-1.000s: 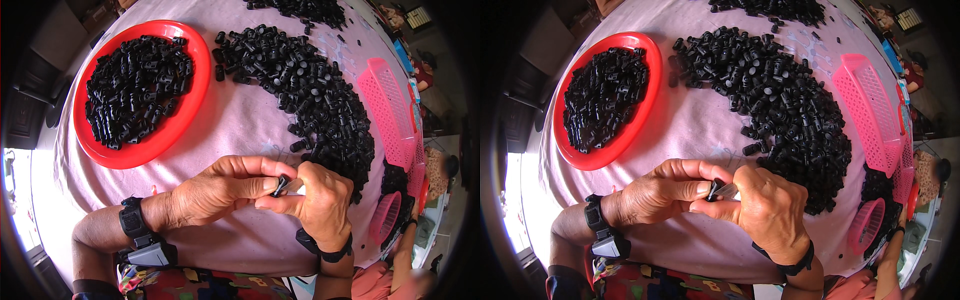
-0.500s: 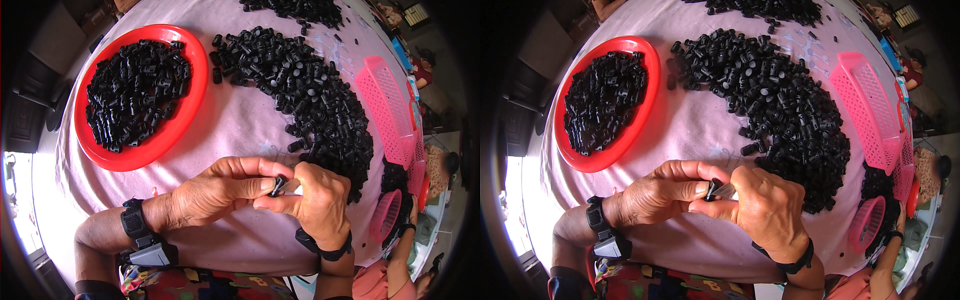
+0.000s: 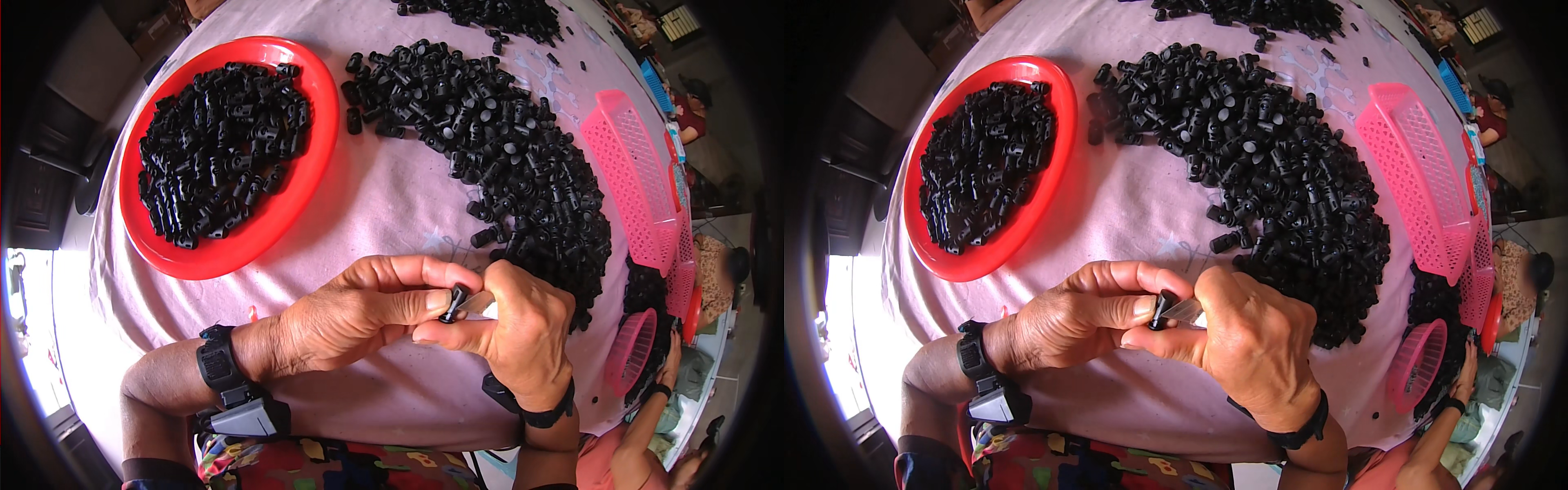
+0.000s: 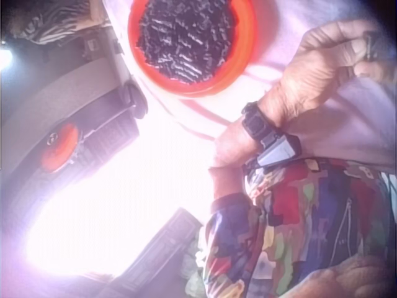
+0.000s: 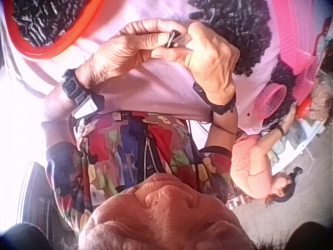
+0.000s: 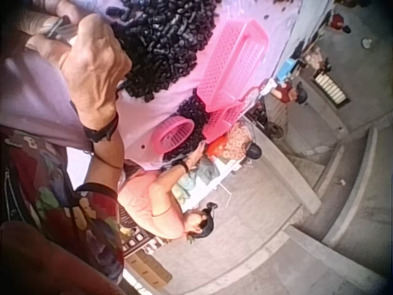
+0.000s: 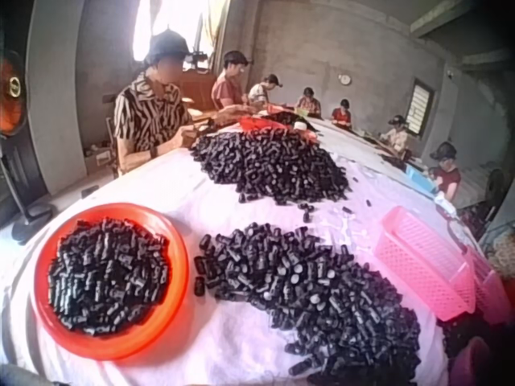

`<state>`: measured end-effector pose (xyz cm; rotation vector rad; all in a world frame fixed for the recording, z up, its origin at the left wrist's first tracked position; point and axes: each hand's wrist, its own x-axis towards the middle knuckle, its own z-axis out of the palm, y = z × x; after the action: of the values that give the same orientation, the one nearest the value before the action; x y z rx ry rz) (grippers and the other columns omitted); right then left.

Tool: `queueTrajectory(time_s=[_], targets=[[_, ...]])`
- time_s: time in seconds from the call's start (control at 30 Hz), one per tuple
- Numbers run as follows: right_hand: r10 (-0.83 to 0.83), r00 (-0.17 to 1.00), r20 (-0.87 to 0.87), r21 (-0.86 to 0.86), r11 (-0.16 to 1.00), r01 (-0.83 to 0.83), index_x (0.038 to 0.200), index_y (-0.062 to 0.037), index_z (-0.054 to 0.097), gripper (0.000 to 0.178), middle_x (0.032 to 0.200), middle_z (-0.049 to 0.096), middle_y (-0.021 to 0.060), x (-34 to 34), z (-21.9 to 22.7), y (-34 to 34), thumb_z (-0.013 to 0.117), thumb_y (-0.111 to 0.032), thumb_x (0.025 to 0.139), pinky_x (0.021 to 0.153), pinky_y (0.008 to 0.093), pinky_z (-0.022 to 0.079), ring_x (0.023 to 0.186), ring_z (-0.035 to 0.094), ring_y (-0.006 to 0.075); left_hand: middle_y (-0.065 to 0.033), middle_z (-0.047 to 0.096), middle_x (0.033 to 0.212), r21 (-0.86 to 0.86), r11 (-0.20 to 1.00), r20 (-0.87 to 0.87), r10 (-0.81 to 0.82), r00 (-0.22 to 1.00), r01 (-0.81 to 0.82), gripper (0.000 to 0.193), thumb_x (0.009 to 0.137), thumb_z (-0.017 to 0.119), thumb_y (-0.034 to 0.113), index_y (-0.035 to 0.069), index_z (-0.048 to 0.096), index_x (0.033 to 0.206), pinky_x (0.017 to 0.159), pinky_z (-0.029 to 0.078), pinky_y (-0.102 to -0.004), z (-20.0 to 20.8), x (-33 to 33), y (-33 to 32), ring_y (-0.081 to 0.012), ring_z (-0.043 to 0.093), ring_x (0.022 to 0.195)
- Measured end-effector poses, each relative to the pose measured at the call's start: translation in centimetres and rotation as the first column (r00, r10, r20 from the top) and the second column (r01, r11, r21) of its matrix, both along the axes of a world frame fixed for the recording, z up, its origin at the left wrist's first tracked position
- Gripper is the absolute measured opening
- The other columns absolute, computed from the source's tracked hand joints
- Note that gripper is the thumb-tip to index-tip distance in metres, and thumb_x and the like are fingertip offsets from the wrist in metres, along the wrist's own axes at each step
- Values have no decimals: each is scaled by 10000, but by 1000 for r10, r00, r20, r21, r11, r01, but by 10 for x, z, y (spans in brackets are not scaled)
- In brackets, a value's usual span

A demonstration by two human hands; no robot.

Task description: Assembling small black plastic cord locks or shoe components by hand at a production table.

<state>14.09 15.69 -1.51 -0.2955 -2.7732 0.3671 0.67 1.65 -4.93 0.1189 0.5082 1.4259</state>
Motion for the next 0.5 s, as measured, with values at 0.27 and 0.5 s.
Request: queueTrajectory(time_s=[0.27, 0.5], targets=[[5, 1000, -17, -31, 1000, -5, 646, -67, 432, 659, 534, 488, 66, -2, 1, -2, 727, -656, 623, 424, 339, 448, 447, 536, 242, 37, 603, 944, -4, 1000, -106, 4, 994, -4, 306, 950, 580, 150, 46, 591, 1238, 736, 409, -200, 0, 3, 2, -36, 502, 808], [12, 1000, -8, 21, 1000, -12, 641, -68, 430, 653, 537, 489, 66, -1, 1, -2, 723, -652, 627, 424, 342, 450, 449, 539, 243, 32, 604, 956, -2, 1000, -94, 3, 996, -4, 311, 950, 581, 150, 41, 588, 1241, 741, 407, -204, 0, 3, 2, -40, 502, 817]])
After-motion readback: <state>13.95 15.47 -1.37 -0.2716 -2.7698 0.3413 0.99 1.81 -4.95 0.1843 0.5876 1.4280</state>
